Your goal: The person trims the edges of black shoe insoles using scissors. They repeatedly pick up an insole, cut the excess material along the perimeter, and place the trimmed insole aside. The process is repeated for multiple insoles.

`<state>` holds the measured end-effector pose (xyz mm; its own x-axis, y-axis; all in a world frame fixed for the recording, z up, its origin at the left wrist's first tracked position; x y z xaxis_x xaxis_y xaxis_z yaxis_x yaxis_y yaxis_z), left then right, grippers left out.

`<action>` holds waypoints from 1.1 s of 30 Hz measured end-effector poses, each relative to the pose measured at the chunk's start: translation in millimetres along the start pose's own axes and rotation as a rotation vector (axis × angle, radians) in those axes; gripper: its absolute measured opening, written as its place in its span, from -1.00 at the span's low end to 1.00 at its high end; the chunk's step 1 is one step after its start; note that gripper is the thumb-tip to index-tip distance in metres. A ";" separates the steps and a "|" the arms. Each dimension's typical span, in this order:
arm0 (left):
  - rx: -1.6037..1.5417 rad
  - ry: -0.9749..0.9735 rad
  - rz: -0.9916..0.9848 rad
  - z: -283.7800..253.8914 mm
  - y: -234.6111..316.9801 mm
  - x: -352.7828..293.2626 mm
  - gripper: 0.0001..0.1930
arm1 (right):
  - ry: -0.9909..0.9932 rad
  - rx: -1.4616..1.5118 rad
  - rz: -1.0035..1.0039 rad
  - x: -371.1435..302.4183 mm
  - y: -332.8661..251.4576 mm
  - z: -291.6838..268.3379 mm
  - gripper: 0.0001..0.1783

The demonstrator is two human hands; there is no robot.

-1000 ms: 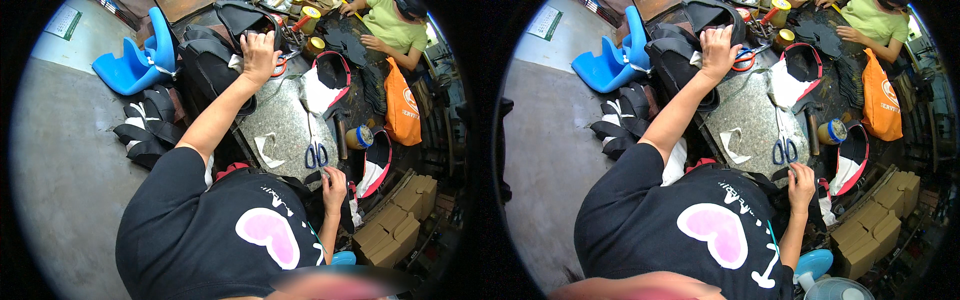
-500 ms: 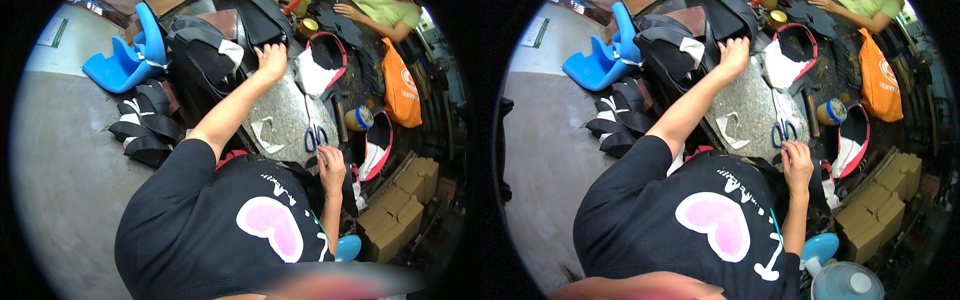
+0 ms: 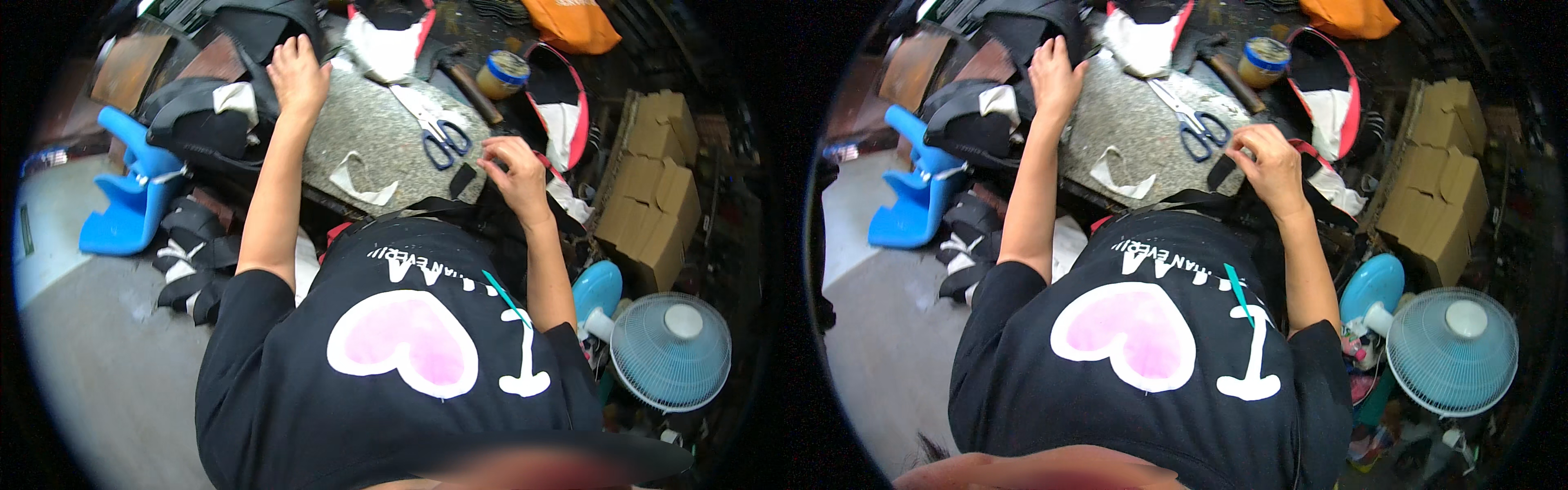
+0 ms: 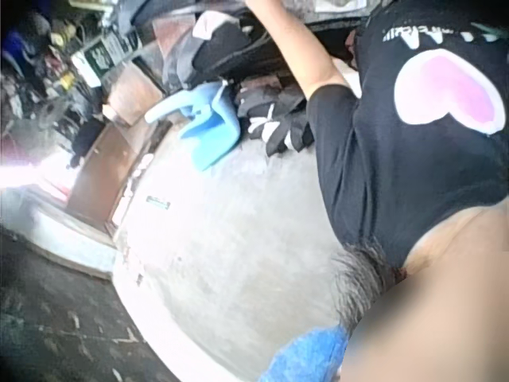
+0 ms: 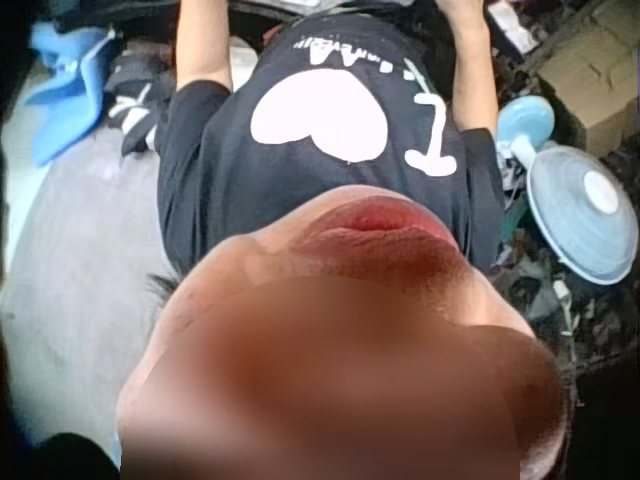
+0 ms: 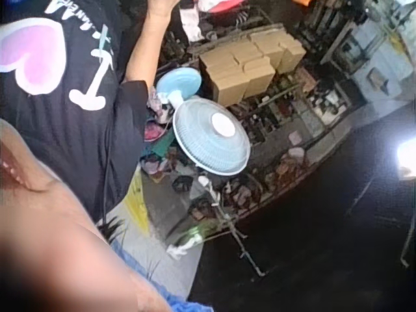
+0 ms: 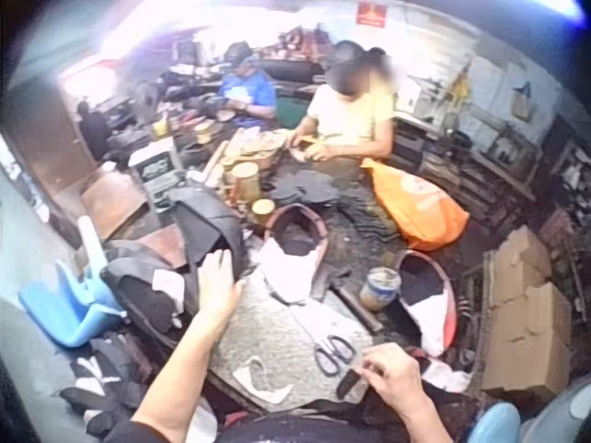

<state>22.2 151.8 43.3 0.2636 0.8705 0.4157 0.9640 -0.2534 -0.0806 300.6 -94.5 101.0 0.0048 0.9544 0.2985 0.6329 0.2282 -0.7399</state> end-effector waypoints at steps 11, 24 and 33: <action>-0.346 -0.180 0.391 -22.3 74.3 -105.1 -0.42 | 0.034 -0.397 0.558 -1.6 153.6 -58.9 -0.14; -0.258 -0.323 0.691 -24.6 22.1 -183.7 -0.41 | 0.758 0.097 0.125 41.8 72.6 -109.5 -0.77; -0.592 -0.611 0.533 -82.6 -60.5 -195.0 -0.70 | 0.457 -0.078 -0.270 61.4 -51.9 -17.9 -0.64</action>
<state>-90.4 -37.5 41.9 0.7890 0.6074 -0.0929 0.5859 -0.6981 0.4117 281.9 -51.2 168.5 0.1597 0.6788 0.7167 0.7138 0.4221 -0.5588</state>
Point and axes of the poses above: each hand's wrist, its own x-axis towards the middle knuckle, its own z-axis out of the palm, y = z × x, the point moved 2 cm from there along x, towards the middle knuckle, and after that the axes turned 13 degrees about x, right-handed, at the moved point
